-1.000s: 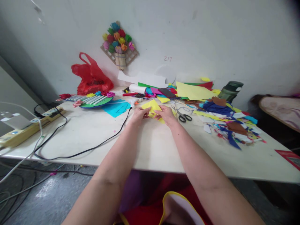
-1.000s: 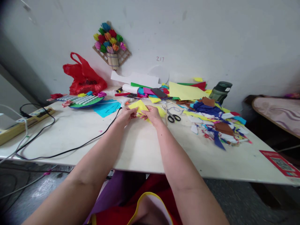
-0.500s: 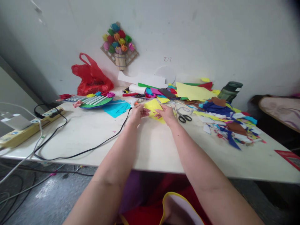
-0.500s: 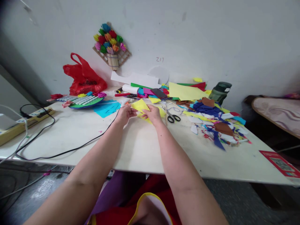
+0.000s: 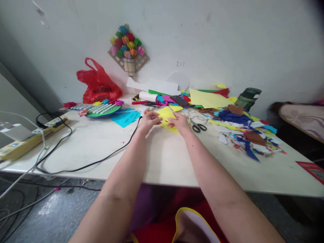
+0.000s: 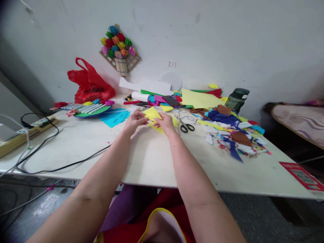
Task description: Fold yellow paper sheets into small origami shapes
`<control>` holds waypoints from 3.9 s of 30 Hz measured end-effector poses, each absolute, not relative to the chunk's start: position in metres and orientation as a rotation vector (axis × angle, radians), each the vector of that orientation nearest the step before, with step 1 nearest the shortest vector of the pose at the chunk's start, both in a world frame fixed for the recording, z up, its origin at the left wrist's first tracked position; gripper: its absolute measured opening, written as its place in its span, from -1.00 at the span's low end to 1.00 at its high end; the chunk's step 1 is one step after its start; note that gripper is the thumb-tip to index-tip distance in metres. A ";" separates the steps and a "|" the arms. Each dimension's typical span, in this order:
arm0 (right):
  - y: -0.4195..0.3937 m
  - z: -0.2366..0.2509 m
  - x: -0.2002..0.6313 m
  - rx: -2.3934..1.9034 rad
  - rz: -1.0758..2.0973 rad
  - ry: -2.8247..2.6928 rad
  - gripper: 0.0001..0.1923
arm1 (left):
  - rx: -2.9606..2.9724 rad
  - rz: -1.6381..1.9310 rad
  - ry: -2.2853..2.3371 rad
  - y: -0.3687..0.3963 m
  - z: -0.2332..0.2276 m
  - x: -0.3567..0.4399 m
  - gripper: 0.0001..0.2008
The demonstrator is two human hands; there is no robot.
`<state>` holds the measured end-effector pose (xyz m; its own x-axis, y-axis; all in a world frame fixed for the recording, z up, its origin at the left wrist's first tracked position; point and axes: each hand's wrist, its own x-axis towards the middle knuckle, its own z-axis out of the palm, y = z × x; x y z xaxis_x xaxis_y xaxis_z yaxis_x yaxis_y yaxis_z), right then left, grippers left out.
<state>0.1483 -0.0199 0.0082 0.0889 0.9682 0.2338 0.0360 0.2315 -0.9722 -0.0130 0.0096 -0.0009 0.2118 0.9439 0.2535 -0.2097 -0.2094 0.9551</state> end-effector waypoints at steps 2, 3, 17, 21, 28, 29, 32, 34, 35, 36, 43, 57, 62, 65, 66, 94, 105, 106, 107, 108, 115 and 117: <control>-0.020 0.008 0.148 -1.093 0.959 -1.264 -0.79 | 1.338 1.287 0.775 0.010 -0.001 -0.013 -0.58; -0.020 0.008 0.148 -1.094 0.959 -1.265 -0.79 | 1.342 1.292 0.772 0.010 -0.001 -0.013 -0.59; -0.016 0.004 0.149 -1.095 0.926 -1.286 -0.77 | 1.274 1.301 0.737 0.016 -0.006 -0.014 -0.60; -0.015 0.003 0.148 -1.095 0.925 -1.277 -0.78 | 1.257 1.363 0.691 0.018 -0.006 -0.013 -0.52; -0.016 0.004 0.147 -1.083 0.950 -1.274 -0.79 | 1.206 1.380 0.753 0.015 -0.004 -0.013 -0.35; -0.017 0.005 0.147 -1.078 0.957 -1.267 -0.79 | 1.180 1.390 0.753 0.015 -0.003 -0.014 -0.33; -0.019 0.007 0.147 -1.062 0.989 -1.243 -0.77 | 1.089 1.403 0.747 0.015 0.000 -0.017 -0.39; -0.019 0.007 0.148 -1.052 1.007 -1.241 -0.73 | 1.058 1.363 0.751 0.015 0.001 -0.018 -0.46; -0.019 0.007 0.147 -1.047 1.011 -1.247 -0.72 | 1.059 1.324 0.760 0.015 0.001 -0.017 -0.48; -0.018 0.006 0.147 -1.043 1.012 -1.257 -0.71 | 1.068 1.280 0.775 0.015 0.000 -0.016 -0.50; -0.018 0.001 0.145 -1.028 1.074 -1.304 -0.72 | 1.220 1.150 0.812 0.010 -0.008 -0.008 -0.62; -0.026 0.008 0.151 -1.234 1.261 -1.350 -0.83 | 1.281 1.258 0.831 0.012 -0.006 -0.011 -0.62; -0.023 0.004 0.149 -1.240 1.202 -1.366 -0.84 | 1.273 1.260 0.770 0.012 -0.007 -0.010 -0.63; -0.025 0.006 0.148 -1.218 1.217 -1.355 -0.83 | 1.252 1.259 0.756 0.011 -0.006 -0.011 -0.65; -0.026 0.008 0.149 -1.208 1.229 -1.350 -0.82 | 1.247 1.259 0.759 0.011 -0.006 -0.011 -0.65; -0.020 0.002 0.156 -1.110 1.143 -1.362 -0.86 | 1.309 1.131 0.815 0.010 -0.004 -0.012 -0.71; -0.022 0.005 0.156 -1.115 1.144 -1.350 -0.90 | 1.358 1.009 0.697 0.011 -0.002 -0.018 -0.71; -0.022 0.005 0.156 -1.108 1.146 -1.350 -0.88 | 1.360 1.010 0.683 0.011 -0.002 -0.019 -0.70; -0.022 0.005 0.156 -1.102 1.146 -1.347 -0.86 | 1.362 1.009 0.672 0.010 -0.001 -0.019 -0.70; -0.021 0.004 0.157 -1.098 1.145 -1.344 -0.84 | 1.365 1.004 0.668 0.010 -0.001 -0.020 -0.69; -0.021 0.005 0.156 -1.045 1.153 -1.304 -0.73 | 1.319 1.016 0.657 0.005 0.004 -0.020 -0.68; -0.021 0.006 0.156 -1.035 1.157 -1.292 -0.73 | 1.295 1.023 0.633 0.004 0.005 -0.020 -0.68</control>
<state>0.1558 -0.0214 0.0063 -0.0575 0.9862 0.1552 -0.0464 0.1527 -0.9872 -0.0203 0.0038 0.0046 0.4462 0.8812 0.1560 -0.2544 -0.0422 0.9662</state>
